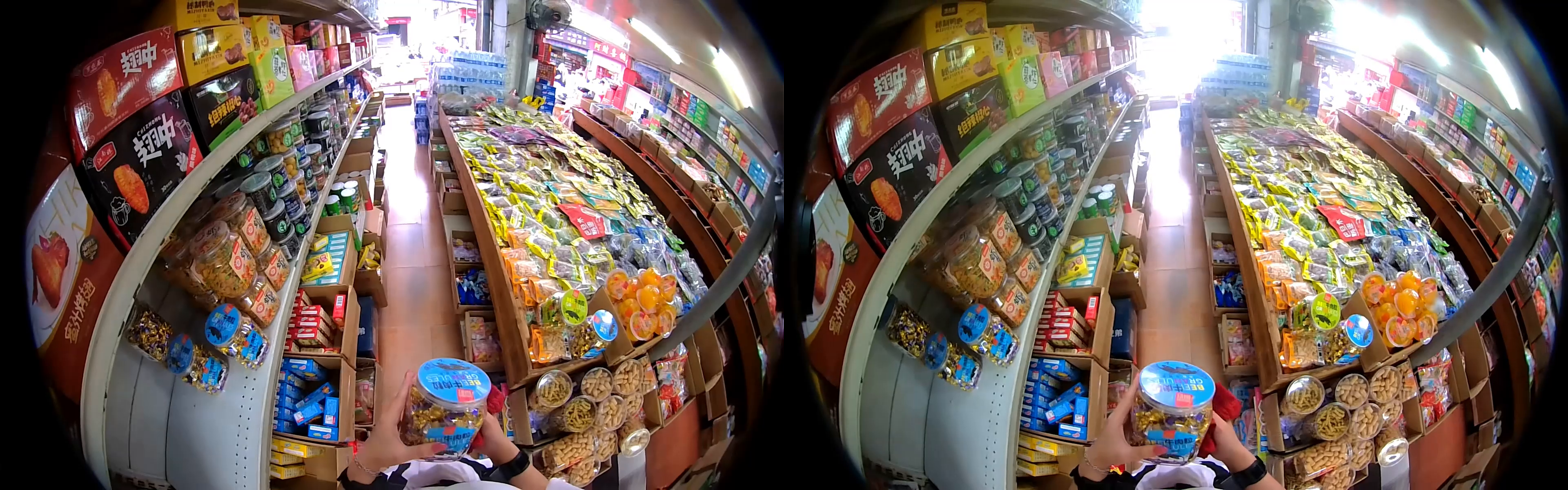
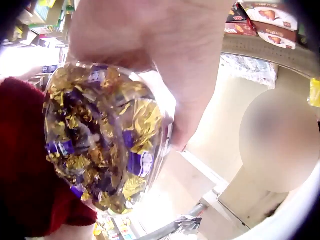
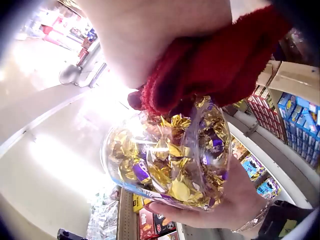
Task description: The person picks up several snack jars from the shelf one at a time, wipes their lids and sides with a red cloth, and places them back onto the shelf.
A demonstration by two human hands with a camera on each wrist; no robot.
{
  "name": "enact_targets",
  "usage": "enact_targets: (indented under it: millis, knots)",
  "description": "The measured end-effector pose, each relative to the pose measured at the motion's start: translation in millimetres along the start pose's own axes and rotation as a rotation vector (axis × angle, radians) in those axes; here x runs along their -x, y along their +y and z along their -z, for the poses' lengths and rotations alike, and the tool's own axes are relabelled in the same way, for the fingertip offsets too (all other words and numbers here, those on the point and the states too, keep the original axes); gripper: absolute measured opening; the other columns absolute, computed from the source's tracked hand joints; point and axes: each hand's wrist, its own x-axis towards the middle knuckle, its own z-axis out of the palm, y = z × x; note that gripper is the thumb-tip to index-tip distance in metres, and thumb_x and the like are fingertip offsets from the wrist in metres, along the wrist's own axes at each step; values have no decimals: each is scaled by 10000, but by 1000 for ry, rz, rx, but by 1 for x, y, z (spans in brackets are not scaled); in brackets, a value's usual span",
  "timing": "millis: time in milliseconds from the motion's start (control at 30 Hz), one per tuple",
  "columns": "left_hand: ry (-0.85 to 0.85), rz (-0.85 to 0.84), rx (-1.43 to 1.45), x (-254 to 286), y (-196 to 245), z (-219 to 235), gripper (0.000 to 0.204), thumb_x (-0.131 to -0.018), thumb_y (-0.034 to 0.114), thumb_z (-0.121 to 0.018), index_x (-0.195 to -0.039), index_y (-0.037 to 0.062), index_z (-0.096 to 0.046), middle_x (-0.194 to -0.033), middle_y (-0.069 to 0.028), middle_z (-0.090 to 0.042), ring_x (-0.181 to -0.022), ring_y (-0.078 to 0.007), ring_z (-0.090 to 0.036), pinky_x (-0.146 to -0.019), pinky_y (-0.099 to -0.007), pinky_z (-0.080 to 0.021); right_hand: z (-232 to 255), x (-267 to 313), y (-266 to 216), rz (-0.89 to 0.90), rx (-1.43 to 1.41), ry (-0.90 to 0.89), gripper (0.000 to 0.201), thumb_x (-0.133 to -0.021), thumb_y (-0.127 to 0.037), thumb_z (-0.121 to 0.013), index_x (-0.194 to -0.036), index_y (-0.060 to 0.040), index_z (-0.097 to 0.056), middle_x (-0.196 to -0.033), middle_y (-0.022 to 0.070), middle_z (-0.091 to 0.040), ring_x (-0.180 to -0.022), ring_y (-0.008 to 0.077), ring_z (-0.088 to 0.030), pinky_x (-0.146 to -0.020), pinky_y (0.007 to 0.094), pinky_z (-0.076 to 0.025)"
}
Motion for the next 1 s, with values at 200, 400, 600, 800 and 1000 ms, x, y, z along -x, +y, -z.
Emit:
enact_targets:
  millis: [200,400,600,800,1000]
  knots:
    - [62,34,-221,2,-22,21,1046,-730,84,-823,-1518,-53,-147,-1511,-210,-318,-1402,-263,-329,-1133,-361,-303,14,-17,2,-41,-352,179,271,-977,-163,-545,-1228,-63,-560,-1098,45,-652,-988,157,-627,-869,311,-505]
    - [149,-146,-442,-2,-24,8,1165,-667,243,-892,-1499,-52,-132,-1462,-213,-332,-1366,-307,-359,-1118,-396,-320,7,-15,5,87,-215,202,250,-974,-152,-571,-1209,-67,-569,-1072,15,-637,-920,111,-604,-787,271,-496]
    - [292,-211,-675,-6,-24,-6,1233,-514,434,-945,-1413,-39,-246,-1323,-242,-421,-1246,-374,-453,-1053,-453,-384,-6,-13,-3,58,-275,176,251,-981,-168,-565,-1210,-63,-566,-1080,21,-639,-968,120,-612,-827,289,-514]
    - [189,-138,-772,0,-29,-9,1187,-528,442,-937,-1406,-13,-279,-1275,-214,-466,-1196,-363,-494,-1015,-449,-418,-21,-11,-46,182,-238,208,236,-973,-212,-586,-1164,-72,-578,-1050,11,-649,-948,114,-617,-807,278,-505]
    - [131,-162,-648,1,-21,-6,1155,-523,405,-944,-1398,-1,-310,-1285,-198,-476,-1211,-327,-501,-1028,-429,-416,-17,-13,-48,271,-97,181,198,-974,-194,-585,-1135,-79,-592,-1066,8,-651,-952,108,-615,-796,275,-493]
